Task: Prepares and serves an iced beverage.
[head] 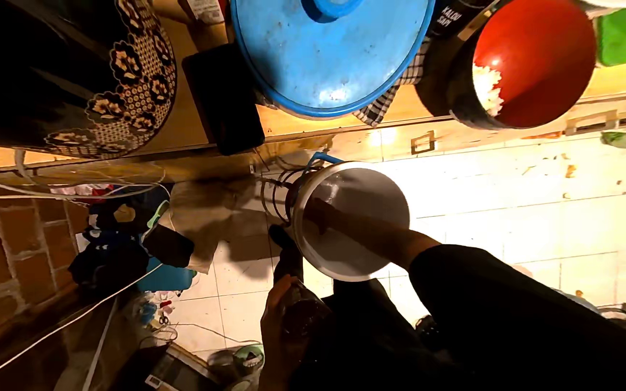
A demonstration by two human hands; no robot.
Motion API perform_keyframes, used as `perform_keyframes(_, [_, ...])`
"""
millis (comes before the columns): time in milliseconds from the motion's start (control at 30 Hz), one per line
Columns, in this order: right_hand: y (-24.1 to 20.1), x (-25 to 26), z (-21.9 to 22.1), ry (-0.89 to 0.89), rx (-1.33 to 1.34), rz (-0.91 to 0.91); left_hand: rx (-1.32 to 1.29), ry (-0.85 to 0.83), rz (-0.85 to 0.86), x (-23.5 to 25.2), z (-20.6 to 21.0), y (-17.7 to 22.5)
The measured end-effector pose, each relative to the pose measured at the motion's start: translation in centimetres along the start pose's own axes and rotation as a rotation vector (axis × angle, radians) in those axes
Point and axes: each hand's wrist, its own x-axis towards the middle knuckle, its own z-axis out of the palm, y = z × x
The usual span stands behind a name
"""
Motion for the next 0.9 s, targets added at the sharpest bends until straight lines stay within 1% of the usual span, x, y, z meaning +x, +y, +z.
perform_keyframes(33, [-0.5,-0.7,0.1,-0.029,-0.017,-0.05,0.0,0.009,0.0,0.0,0.1,0.0])
perform_keyframes(100, [-1.0,-1.4,0.6,-0.04,-0.003,-0.091,0.0,0.015,-0.005,0.0,0.1,0.1])
perform_keyframes(200, [-1.4,-2.2,1.0,-0.091,0.117,-0.048,-0.003,0.039,-0.014,-0.1,0.1,0.2])
perform_keyframes(333, [-1.0,-2.6,2.0,-0.157,0.207,0.089,-0.016,0.054,0.021,-0.2,-0.1,-0.3])
perform_keyframes(433, [-1.5,-3.2,1.2,-0.225,0.317,0.261,-0.02,0.077,0.024,-0.5,-0.2,-0.7])
perform_keyframes(500, [-1.4,-3.1,1.4,-0.193,0.44,0.405,-0.035,0.08,0.028,-0.9,-0.4,-1.2])
perform_keyframes(533, [-1.3,-3.0,1.7,-0.175,0.452,0.43,-0.036,0.081,0.031,-1.1,-0.4,-1.4])
perform_keyframes(600, [-1.4,-3.2,1.4,-0.219,0.367,0.366,-0.025,0.094,0.024,-1.3,-0.5,-1.5])
perform_keyframes(667, [-2.3,-4.2,0.7,-0.278,0.197,0.273,-0.002,0.107,0.016,-1.4,-0.5,-1.4])
perform_keyframes(733, [-3.7,-5.5,0.2,-0.297,0.039,0.209,0.007,0.103,0.021,-1.5,-0.4,-1.4])
perform_keyframes(833, [-5.9,-5.8,-0.4,-0.362,0.036,0.325,-0.003,0.104,0.023,-1.7,-0.4,-1.2])
perform_keyframes(900, [-5.0,-6.4,-1.0,-0.33,0.159,0.431,-0.016,0.099,0.025,-1.7,-0.3,-1.0])
